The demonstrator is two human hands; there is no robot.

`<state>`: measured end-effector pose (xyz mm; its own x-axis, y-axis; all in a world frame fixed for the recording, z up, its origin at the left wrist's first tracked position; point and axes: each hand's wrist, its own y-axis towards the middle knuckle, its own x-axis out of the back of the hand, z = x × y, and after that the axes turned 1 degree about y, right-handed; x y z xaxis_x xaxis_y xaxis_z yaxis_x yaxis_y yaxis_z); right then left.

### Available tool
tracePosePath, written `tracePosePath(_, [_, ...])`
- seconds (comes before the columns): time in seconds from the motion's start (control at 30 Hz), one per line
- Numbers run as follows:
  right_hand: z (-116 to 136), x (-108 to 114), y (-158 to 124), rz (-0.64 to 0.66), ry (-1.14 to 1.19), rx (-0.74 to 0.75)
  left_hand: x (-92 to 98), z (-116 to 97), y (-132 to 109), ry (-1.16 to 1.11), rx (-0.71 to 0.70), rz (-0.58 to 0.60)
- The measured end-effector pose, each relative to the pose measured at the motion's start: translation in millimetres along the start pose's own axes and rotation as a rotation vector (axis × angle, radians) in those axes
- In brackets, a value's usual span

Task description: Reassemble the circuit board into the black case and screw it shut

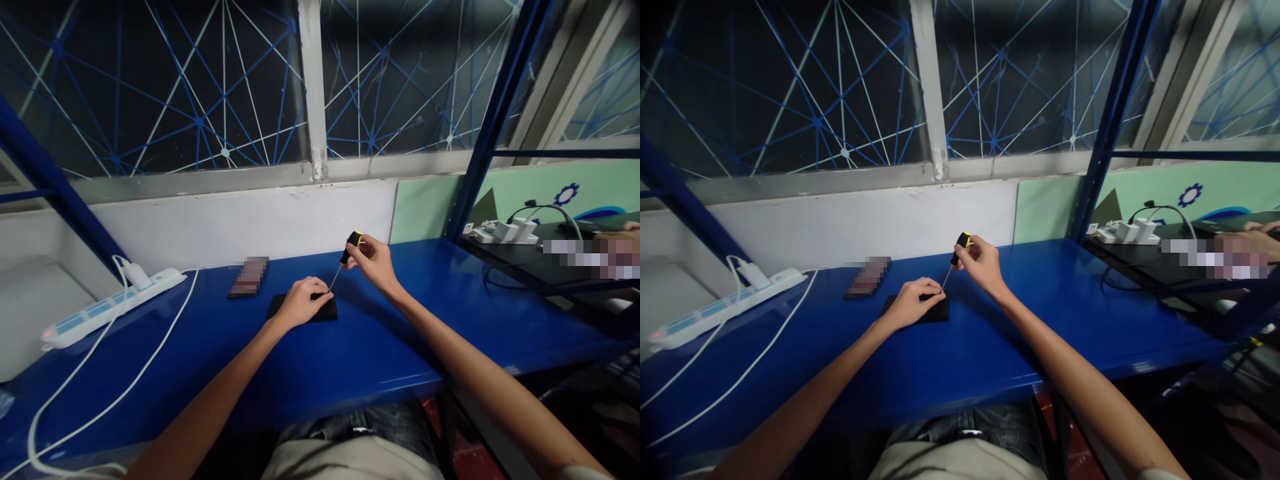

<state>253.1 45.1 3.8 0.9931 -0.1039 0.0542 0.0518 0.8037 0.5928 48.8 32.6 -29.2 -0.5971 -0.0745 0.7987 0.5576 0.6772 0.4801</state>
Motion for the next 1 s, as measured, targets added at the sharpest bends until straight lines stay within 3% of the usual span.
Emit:
tracePosePath(0.27, [2.5,1.5,-0.8,0.013,-0.011,0.012,3.2,-3.8,-0.5,-0.013,0.021,0.029])
tracePosePath(0.53, [3.2,8.5,4.8,-0.045,-0.003,0.011,9.5,-12.9,-2.5,0.084,0.085,0.278])
tracePosePath(0.73, [3.7,16.6,9.0,-0.081,-0.014,0.01,12.4,-12.1,-1.5,0.004,0.12,0.183])
tracePosePath(1.0, [1.6,17.9,11.5,-0.155,-0.032,0.017,30.5,-9.7,1.5,-0.222,0.099,0.023])
